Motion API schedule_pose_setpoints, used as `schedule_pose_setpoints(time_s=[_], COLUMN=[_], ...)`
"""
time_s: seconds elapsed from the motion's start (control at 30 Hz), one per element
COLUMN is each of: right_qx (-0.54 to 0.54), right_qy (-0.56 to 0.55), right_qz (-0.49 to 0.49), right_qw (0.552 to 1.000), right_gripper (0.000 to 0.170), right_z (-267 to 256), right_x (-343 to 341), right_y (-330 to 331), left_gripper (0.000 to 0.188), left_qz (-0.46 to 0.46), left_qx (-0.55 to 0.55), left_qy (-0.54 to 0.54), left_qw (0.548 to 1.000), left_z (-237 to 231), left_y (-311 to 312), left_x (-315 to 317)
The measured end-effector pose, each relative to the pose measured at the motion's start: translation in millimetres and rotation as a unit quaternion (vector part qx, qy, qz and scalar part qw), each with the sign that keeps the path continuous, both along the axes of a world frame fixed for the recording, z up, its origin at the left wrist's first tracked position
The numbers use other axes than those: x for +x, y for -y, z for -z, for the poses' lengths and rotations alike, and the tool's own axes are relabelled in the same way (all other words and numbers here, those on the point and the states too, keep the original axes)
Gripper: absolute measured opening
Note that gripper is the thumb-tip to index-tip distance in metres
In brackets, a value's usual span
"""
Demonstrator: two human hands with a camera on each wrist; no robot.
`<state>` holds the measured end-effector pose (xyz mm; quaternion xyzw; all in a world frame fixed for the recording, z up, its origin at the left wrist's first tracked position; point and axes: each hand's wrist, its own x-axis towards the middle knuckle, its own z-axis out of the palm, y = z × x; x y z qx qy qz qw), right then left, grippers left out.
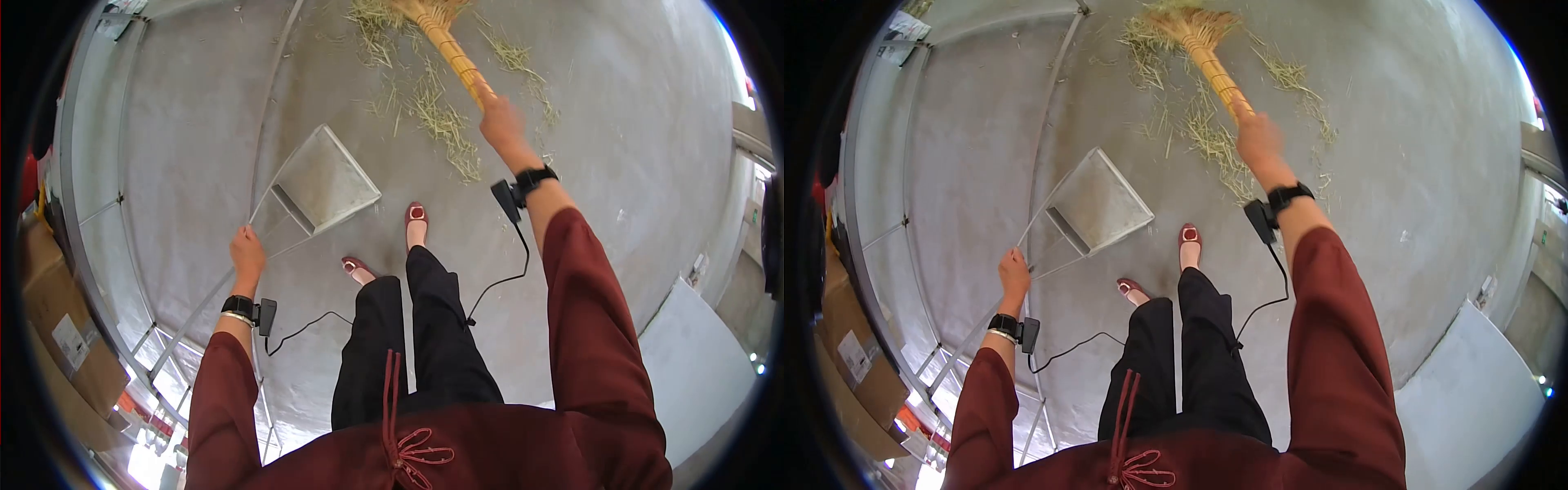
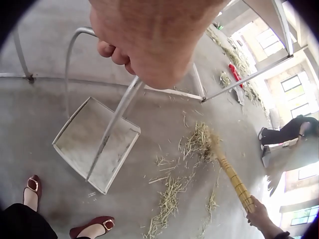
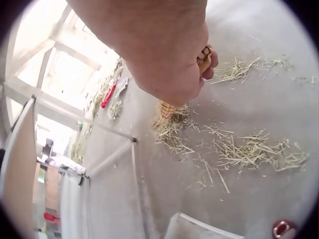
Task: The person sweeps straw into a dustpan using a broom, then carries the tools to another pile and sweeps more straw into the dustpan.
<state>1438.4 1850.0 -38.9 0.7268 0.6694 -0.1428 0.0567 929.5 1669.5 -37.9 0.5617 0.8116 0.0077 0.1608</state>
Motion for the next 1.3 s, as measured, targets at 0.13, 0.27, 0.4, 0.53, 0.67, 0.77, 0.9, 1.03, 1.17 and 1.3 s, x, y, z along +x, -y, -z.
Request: schedule_pose_setpoints(time_s=[0.13,0.27,0.4,0.53,0.67,0.77,0.9,1.03,1.17,1.3], right_qx=[0.037,-0.011,-0.023,0.042,0.136,0.209,0.092,0.050,-0.016,-0.020], right_qy=[-0.061,-0.135,-0.358,-0.556,-0.481,-0.539,-0.513,-0.294,-0.263,-0.265], right_qz=[0.103,0.385,0.747,0.731,0.665,0.527,0.517,0.434,0.626,0.734], right_qw=[0.992,0.913,0.560,0.393,0.555,0.623,0.679,0.850,0.734,0.625], right_gripper=[0.071,0.072,0.037,0.014,0.019,0.045,0.073,0.072,0.071,0.054], right_z=[-4.0,-22.3,27.5,107.1,93.2,77.4,22.1,-11.1,-35.2,44.0], right_x=[69.3,119.1,177.7,203.2,85.0,38.5,49.6,88.3,102.0,135.2], right_y=[121.4,272.0,346.6,345.9,189.0,125.2,133.9,260.4,377.2,469.6], left_gripper=[0.033,0.033,0.032,0.032,0.032,0.033,0.033,0.034,0.034,0.032], left_qz=[-0.008,0.016,0.004,-0.003,0.044,0.018,0.066,0.081,0.049,0.043], left_qx=[0.011,0.028,-0.001,-0.003,0.023,0.012,0.020,0.003,-0.031,-0.058], left_qy=[0.027,0.012,0.039,0.039,0.012,0.024,-0.001,0.021,0.039,0.042], left_qw=[1.000,0.999,0.999,0.999,0.999,0.999,0.998,0.996,0.998,0.996], left_z=[2.3,10.6,1.5,1.2,8.4,3.5,5.4,8.5,13.8,13.3], left_y=[-3.5,5.8,-4.0,0.4,3.9,3.5,2.3,8.0,5.2,3.4], left_x=[-2.2,-16.5,-4.5,-7.0,-17.7,-13.5,-19.9,-35.4,-35.9,-38.9])
